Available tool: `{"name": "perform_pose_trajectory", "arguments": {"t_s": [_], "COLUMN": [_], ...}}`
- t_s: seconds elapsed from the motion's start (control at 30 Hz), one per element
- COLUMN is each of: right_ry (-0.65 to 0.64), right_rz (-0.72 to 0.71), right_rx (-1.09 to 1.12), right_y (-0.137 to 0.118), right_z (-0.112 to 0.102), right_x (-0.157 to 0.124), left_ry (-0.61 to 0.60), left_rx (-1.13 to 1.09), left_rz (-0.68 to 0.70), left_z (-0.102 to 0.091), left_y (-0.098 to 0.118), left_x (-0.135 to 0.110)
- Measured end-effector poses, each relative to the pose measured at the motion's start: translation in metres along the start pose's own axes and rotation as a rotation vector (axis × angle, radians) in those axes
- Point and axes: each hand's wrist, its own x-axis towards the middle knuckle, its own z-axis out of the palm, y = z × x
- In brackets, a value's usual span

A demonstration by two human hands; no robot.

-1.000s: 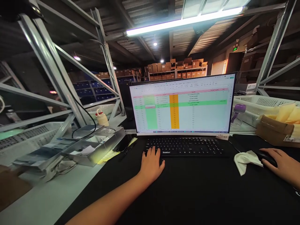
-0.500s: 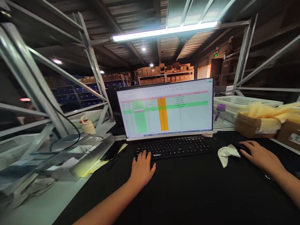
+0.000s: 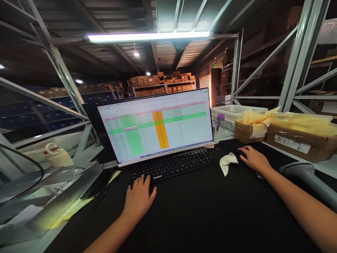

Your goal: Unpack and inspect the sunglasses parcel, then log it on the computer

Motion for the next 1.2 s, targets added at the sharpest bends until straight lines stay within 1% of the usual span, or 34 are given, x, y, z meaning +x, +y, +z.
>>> {"name": "perform_pose_trajectory", "arguments": {"t_s": [0.17,0.37,0.67,0.83,1.07,1.2], "right_ry": [0.018,0.006,0.003,-0.003,-0.018,-0.017], "right_rz": [-0.004,0.011,0.069,0.063,0.079,0.076], "right_rx": [-0.003,-0.010,-0.022,-0.016,-0.016,-0.008], "right_y": [0.002,0.003,0.001,-0.001,-0.009,-0.010], "right_z": [0.003,0.003,-0.005,-0.007,-0.018,-0.022], "right_x": [0.002,0.000,0.000,0.001,-0.003,-0.004], "left_ry": [0.008,-0.011,-0.022,-0.012,-0.035,-0.024], "left_rx": [0.016,0.034,0.046,0.036,0.055,0.047], "left_rz": [0.014,0.009,0.004,0.001,-0.002,0.003], "left_z": [0.002,0.000,-0.001,0.001,-0.001,0.000], "left_y": [-0.001,0.001,0.001,0.000,0.002,0.001], "left_x": [0.000,0.001,0.000,0.001,0.002,0.002]}}
